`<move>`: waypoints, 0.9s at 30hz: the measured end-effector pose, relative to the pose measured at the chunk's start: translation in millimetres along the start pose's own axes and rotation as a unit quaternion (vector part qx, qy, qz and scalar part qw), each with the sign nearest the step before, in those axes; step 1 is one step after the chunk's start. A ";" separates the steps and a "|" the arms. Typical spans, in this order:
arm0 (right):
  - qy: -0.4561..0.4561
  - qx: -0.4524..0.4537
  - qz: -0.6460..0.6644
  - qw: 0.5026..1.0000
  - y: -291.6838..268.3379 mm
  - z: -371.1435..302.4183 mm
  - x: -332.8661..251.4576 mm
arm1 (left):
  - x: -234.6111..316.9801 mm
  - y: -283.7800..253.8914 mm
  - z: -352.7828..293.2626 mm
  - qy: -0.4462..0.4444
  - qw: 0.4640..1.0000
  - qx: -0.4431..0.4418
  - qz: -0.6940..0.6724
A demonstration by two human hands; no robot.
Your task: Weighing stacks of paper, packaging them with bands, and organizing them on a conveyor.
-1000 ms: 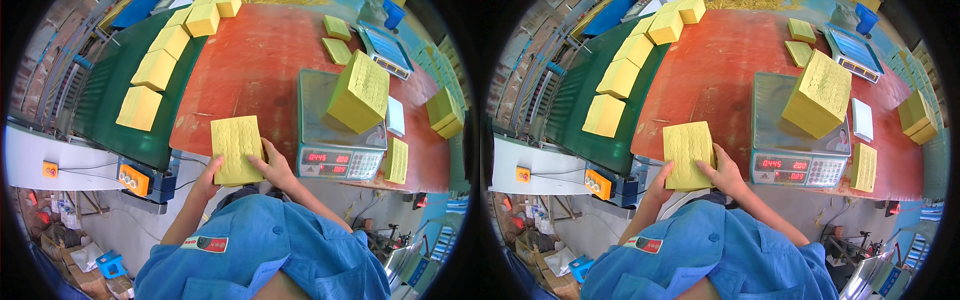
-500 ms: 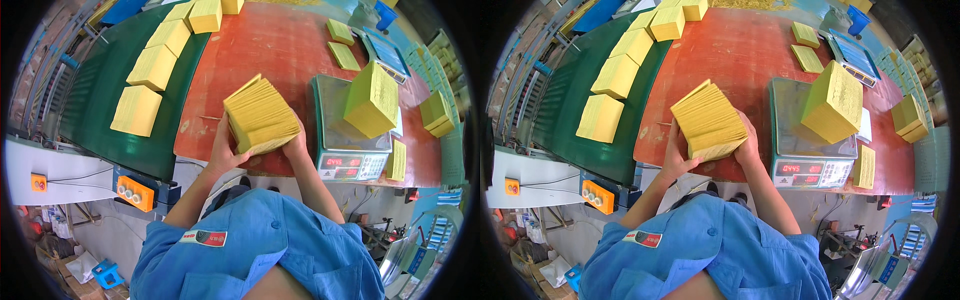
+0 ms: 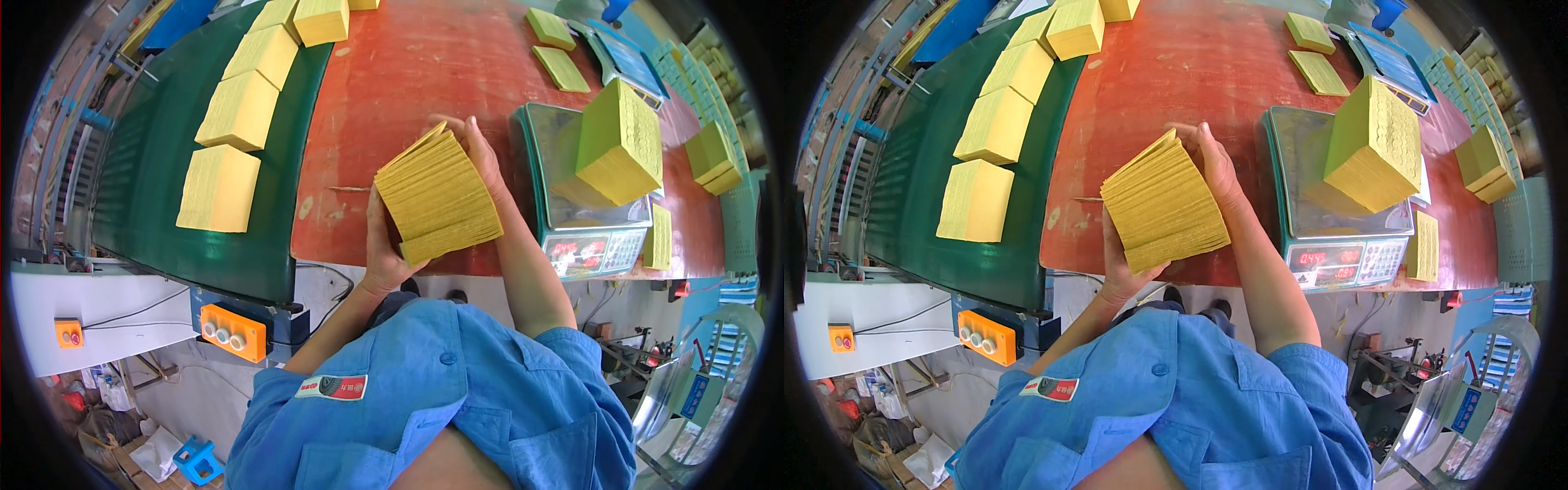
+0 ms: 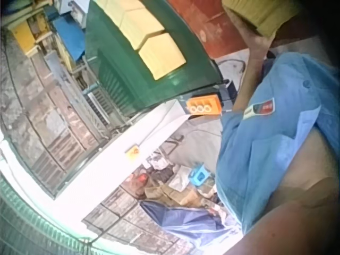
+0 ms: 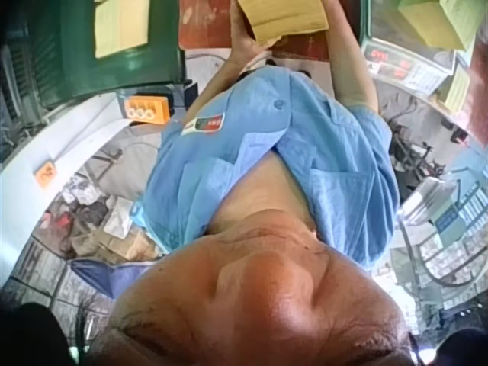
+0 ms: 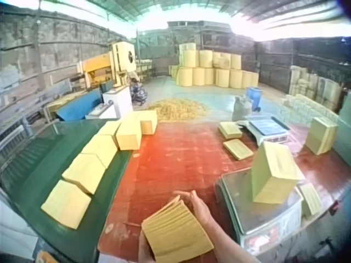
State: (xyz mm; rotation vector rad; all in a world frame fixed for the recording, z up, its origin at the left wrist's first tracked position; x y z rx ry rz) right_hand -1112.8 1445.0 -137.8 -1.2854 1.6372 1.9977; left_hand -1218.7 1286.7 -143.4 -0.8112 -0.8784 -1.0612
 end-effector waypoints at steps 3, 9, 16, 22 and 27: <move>0.030 -0.023 -0.078 0.996 -5.3 -12.7 18.4 | -1.3 -5.1 3.0 0.000 1.000 0.019 -0.001; -0.010 0.064 0.053 0.996 -28.5 -22.0 28.0 | -22.6 -10.7 12.1 0.005 0.999 0.032 0.040; -0.065 0.067 -0.034 0.995 -24.2 -27.2 14.3 | -54.3 2.5 -33.3 -0.161 0.986 -0.039 -0.009; -0.047 0.085 -0.039 0.995 -39.0 -22.0 23.9 | -52.4 10.0 -24.5 -0.199 0.977 -0.026 -0.078; -0.068 0.086 -0.034 0.993 -40.5 -26.0 20.9 | -40.9 -18.0 2.1 -0.131 0.989 -0.056 0.037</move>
Point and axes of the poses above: each hand's wrist, its own z-axis towards the middle knuckle, its own y-axis out of the palm, x = y × z, the point moved 10 cm from there along z, towards the middle knuckle, and after that the axes turned 10 degrees about z, right-handed, at the moved point
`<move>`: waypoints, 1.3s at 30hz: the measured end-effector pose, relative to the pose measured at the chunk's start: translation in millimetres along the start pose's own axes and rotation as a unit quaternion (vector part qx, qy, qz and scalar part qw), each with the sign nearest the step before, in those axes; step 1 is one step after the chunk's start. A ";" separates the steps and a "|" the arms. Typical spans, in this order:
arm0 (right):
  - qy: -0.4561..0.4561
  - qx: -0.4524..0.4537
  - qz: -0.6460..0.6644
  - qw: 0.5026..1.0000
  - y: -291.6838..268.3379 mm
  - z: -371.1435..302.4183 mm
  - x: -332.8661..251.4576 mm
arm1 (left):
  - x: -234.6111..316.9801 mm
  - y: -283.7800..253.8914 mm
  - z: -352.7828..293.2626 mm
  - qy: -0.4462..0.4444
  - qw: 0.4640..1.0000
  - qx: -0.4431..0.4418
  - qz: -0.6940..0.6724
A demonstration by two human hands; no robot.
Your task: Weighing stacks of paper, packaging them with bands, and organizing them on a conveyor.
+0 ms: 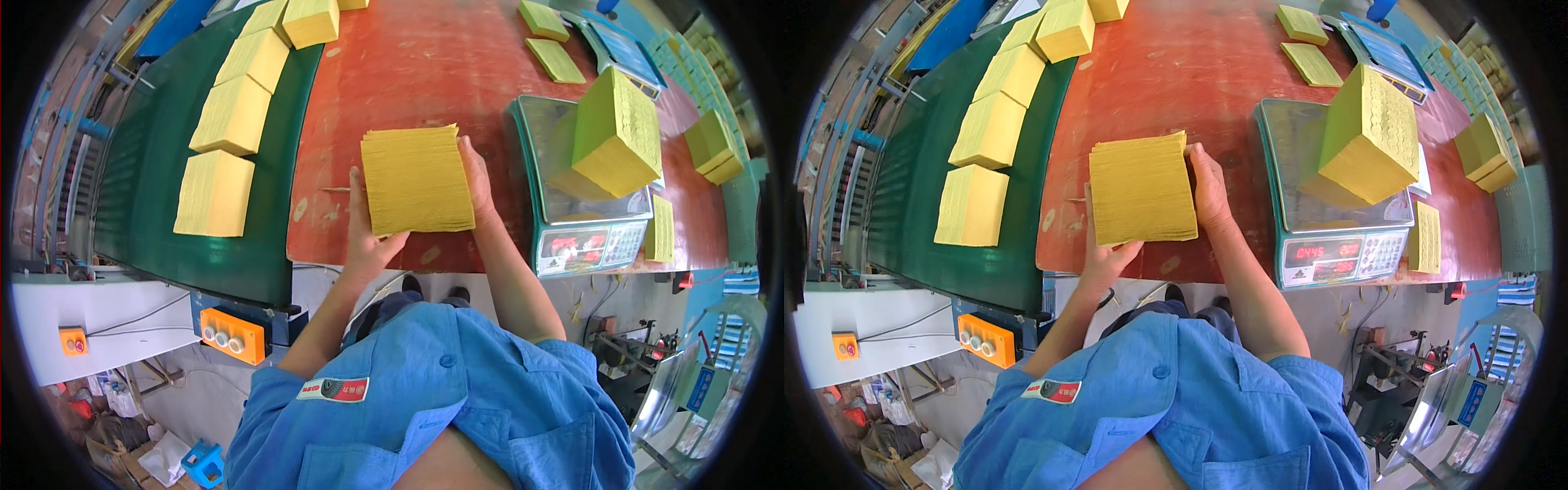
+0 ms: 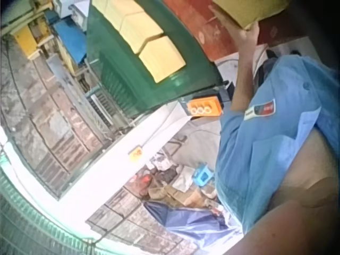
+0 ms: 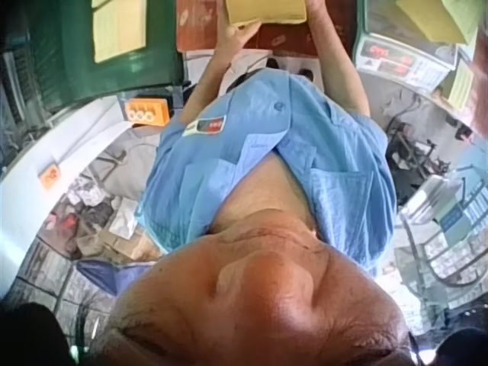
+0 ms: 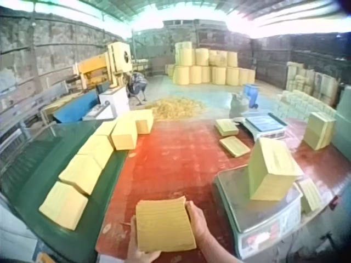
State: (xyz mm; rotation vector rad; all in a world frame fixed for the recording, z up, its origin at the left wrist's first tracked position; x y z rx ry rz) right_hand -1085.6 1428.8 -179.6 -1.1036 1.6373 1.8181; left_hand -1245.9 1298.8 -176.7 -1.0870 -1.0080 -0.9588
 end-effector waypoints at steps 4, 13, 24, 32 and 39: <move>0.029 -0.022 0.007 0.999 6.3 0.4 2.0 | 12.7 -11.1 21.0 0.040 0.994 -0.082 0.060; 0.047 -0.044 0.000 0.998 24.5 9.2 -0.7 | -10.8 -2.1 33.5 0.024 0.996 -0.080 -0.021; 0.040 -0.062 0.028 0.997 24.7 18.9 19.3 | -40.7 -9.3 38.9 -0.010 0.990 -0.134 0.037; 0.008 -0.003 -0.135 0.991 40.8 11.3 -21.2 | 32.5 -16.5 69.1 0.011 0.991 -0.111 -0.078; 0.159 0.046 0.078 0.983 11.0 -50.7 -21.1 | 42.5 -8.9 40.8 -0.280 0.930 -0.112 -0.209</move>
Point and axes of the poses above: each hand's wrist, its own z-axis towards the middle knuckle, its own y-axis out of the palm, x = y × z, the point moved 10 cm from there along z, towards the middle knuckle, and after that the axes turned 10 degrees about z, right-handed, at the moved point
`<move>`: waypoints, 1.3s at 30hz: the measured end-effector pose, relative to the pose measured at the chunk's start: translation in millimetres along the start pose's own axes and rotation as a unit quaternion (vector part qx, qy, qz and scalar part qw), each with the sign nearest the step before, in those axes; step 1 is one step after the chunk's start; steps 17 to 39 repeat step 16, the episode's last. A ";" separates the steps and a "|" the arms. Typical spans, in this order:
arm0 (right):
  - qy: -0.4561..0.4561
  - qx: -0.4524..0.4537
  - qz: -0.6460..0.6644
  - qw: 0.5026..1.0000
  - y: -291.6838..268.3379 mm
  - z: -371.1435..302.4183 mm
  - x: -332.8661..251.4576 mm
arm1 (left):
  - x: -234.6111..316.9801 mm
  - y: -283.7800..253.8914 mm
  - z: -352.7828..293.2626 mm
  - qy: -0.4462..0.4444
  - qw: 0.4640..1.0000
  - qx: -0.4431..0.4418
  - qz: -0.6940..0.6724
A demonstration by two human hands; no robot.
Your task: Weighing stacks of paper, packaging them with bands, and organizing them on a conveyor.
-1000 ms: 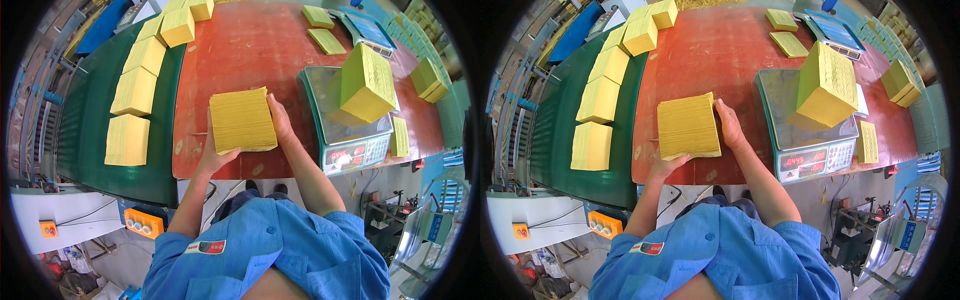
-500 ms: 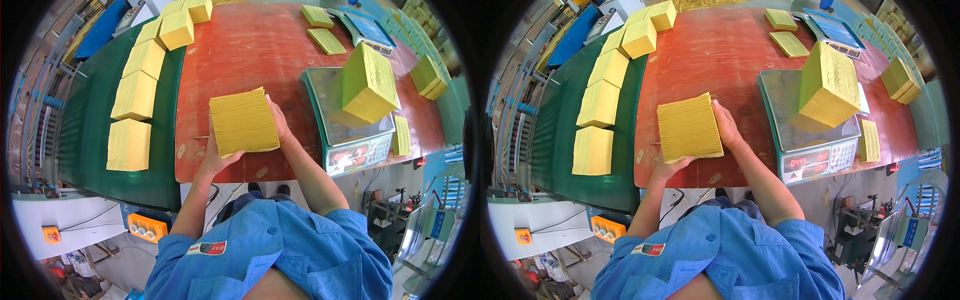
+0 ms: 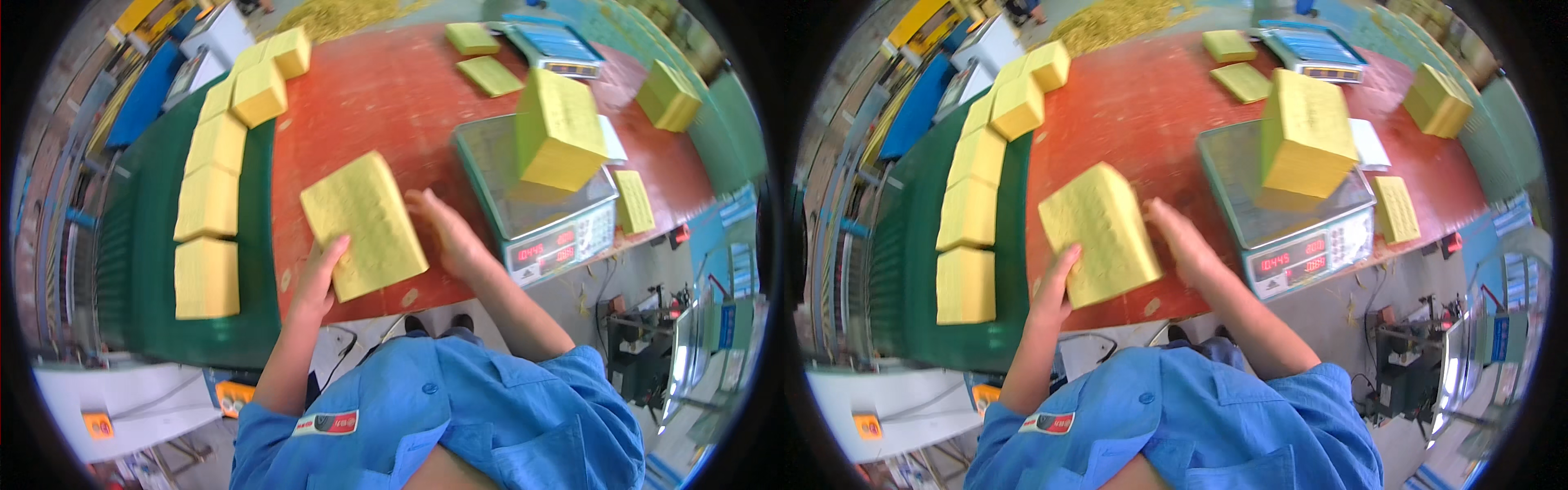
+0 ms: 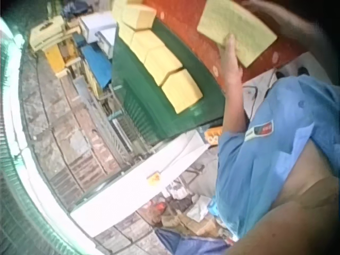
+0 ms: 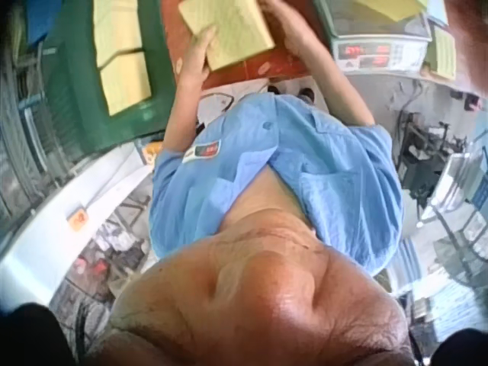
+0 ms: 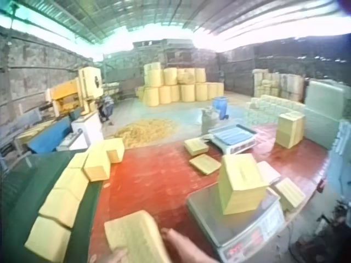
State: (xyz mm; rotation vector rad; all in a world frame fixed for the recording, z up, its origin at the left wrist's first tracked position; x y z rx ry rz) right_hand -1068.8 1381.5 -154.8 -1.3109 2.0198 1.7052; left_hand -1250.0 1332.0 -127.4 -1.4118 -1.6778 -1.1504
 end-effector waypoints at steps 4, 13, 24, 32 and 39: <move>0.032 -0.066 -0.090 0.993 9.2 -70.2 5.7 | -29.9 12.2 -28.3 -0.060 0.997 -0.050 -0.003; -0.074 -0.087 -0.163 0.980 19.8 -159.9 -144.9 | 91.5 147.4 -54.5 0.038 0.965 -0.218 0.143; -0.080 -0.132 -0.173 0.973 24.6 -168.5 -229.2 | 156.2 224.4 -41.5 0.092 0.940 -0.234 0.233; -0.080 -0.132 -0.173 0.973 24.6 -168.5 -229.2 | 156.2 224.4 -41.5 0.092 0.940 -0.234 0.233; -0.080 -0.132 -0.173 0.973 24.6 -168.5 -229.2 | 156.2 224.4 -41.5 0.092 0.940 -0.234 0.233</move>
Point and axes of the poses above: each hand's wrist, its own z-axis towards the middle knuckle, its own y-axis out of the palm, x = y × z, the point moved 10 cm from there along z, towards the middle knuckle, and after that the axes turned 10 degrees about z, right-handed, at the moved point
